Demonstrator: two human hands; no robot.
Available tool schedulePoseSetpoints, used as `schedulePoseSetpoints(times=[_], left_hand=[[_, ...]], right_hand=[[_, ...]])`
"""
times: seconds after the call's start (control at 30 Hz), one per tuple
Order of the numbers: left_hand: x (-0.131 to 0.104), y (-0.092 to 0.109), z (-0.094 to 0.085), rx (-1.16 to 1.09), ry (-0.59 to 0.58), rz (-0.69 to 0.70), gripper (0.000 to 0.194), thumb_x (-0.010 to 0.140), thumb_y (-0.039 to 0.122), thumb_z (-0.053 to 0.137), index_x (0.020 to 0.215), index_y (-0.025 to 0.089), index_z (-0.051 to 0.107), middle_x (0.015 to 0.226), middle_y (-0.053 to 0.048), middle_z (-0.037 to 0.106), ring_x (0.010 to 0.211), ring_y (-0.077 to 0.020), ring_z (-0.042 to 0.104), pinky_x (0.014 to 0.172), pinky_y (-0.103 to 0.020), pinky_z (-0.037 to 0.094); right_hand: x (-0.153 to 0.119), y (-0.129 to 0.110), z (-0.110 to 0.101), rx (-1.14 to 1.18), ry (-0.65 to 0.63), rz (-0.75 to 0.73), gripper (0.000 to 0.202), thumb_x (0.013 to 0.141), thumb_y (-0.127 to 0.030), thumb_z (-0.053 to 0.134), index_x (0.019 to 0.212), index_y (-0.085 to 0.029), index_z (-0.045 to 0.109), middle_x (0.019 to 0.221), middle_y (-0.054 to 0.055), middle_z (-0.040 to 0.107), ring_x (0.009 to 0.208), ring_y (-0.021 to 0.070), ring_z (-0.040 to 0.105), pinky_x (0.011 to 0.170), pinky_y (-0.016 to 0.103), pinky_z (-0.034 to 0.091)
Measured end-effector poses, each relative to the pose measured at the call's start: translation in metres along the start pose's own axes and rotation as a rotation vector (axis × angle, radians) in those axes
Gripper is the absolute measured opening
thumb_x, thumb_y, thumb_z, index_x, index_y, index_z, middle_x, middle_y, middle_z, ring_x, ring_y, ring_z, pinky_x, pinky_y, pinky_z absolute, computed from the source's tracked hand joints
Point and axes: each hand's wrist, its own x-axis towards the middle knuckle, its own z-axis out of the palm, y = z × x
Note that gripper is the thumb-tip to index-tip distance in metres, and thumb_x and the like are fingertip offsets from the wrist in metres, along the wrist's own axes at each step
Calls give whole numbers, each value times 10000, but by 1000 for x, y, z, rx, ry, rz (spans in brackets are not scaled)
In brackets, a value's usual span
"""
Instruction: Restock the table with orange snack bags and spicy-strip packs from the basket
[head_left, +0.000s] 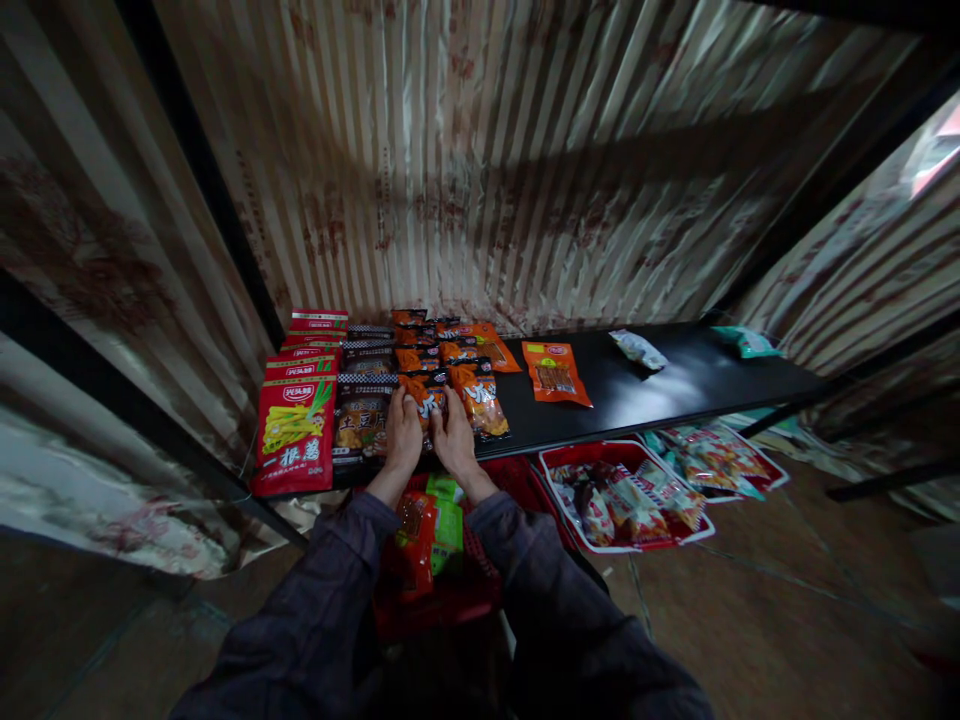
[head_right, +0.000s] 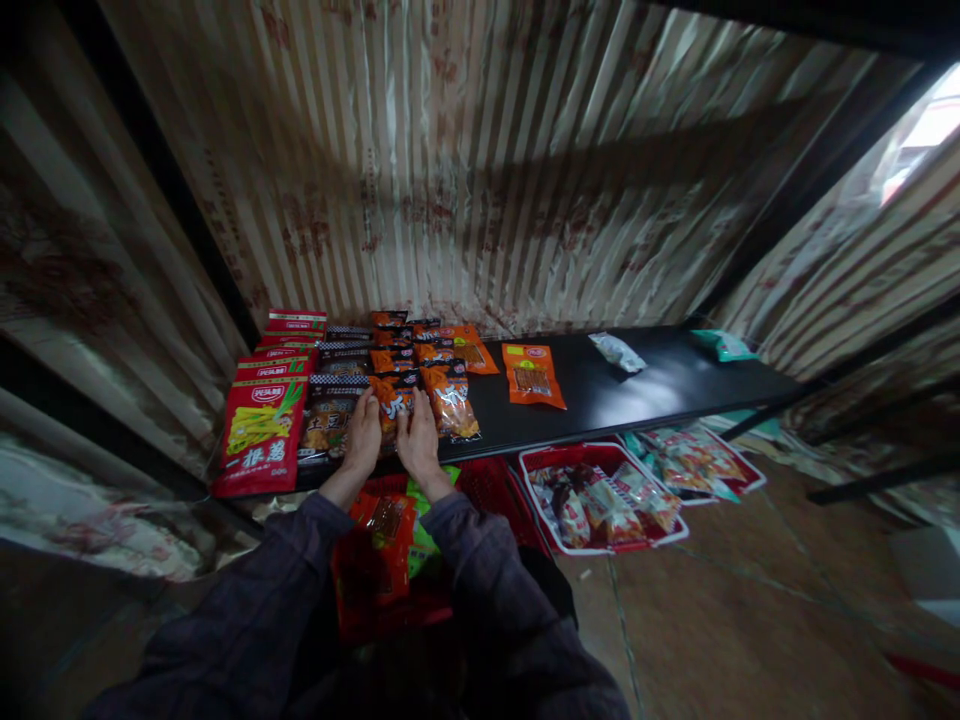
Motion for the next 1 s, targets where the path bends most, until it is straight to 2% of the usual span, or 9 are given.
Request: schedulePoseSetpoints(times=[0.1, 0.2, 0.3, 0.37, 0.5, 0.6, 0.73, 0.83, 1.0], left_hand=[[-11, -2, 3, 93, 9, 110, 449, 921, 304, 289, 1269, 126, 509, 1420, -132, 438, 1344, -204, 352, 1125, -395, 263], [-28, -7, 3, 281, 14, 337, 439, 906, 248, 310, 1269, 113, 518, 1464, -125, 374, 1400, -220, 225, 1143, -427, 223], [-44, -13, 1, 510, 7, 567, 457, 887, 198, 349, 1320, 127, 478, 1500, -110, 305, 1429, -242, 66, 1152, -475, 173], [-51, -17, 1, 638, 5, 652, 501, 867, 188, 400, 1366, 153, 426, 1521, -112, 248, 1428, -268, 33, 1147, -510, 152], [-54, -21, 10, 753, 36, 674, 552, 864, 234, 442, 1408, 190, 365, 1529, -122, 217, 1423, -293, 69, 1136, -528, 162], [-52, -22, 18, 771, 72, 662, 553, 876, 273, 437, 1417, 204, 348, 1528, -118, 224, 1423, -283, 91, 1137, -521, 164], [-49, -22, 23, 783, 83, 664, 572, 873, 315, 456, 1420, 189, 343, 1523, -141, 226, 1423, -285, 95, 1137, -513, 171], [-46, -23, 25, 793, 77, 664, 593, 865, 326, 474, 1424, 187, 332, 1525, -151, 214, 1423, -286, 93, 1137, -512, 173], [-42, -25, 27, 808, 60, 674, 614, 860, 325, 479, 1431, 176, 308, 1531, -156, 197, 1422, -287, 90, 1135, -511, 182]], right_hand=[[-5, 0, -1, -51, 4, -85, 514, 915, -320, 341, 1375, -95, 377, 1440, 163, 386, 1365, 227, 307, 1099, 436, 315], [-9, 3, -8, -126, 27, -200, 497, 921, -290, 327, 1384, -113, 366, 1475, 149, 333, 1392, 222, 245, 1107, 457, 295], [-10, 11, -23, -259, 63, -271, 481, 929, -261, 314, 1394, -148, 357, 1511, 127, 270, 1419, 237, 153, 1108, 517, 246], [-8, 18, -35, -358, 92, -279, 476, 934, -253, 310, 1400, -170, 355, 1529, 113, 229, 1429, 255, 94, 1101, 540, 229], [2, 35, -58, -497, 113, -270, 484, 938, -275, 327, 1418, -213, 337, 1544, 89, 193, 1430, 283, 54, 1082, 536, 252], [13, 46, -65, -543, 90, -298, 502, 936, -303, 339, 1434, -260, 303, 1557, 65, 148, 1425, 306, 64, 1066, 554, 264], [19, 61, -64, -575, 27, -321, 514, 928, -348, 363, 1434, -279, 303, 1562, 58, 129, 1419, 321, 88, 1051, 548, 287], [18, 68, -61, -573, -29, -318, 494, 934, -367, 353, 1414, -248, 353, 1547, 90, 182, 1414, 306, 128, 1044, 505, 317], [15, 75, -55, -552, -43, -302, 481, 940, -354, 338, 1400, -218, 379, 1541, 107, 196, 1412, 284, 146, 1042, 471, 331]])
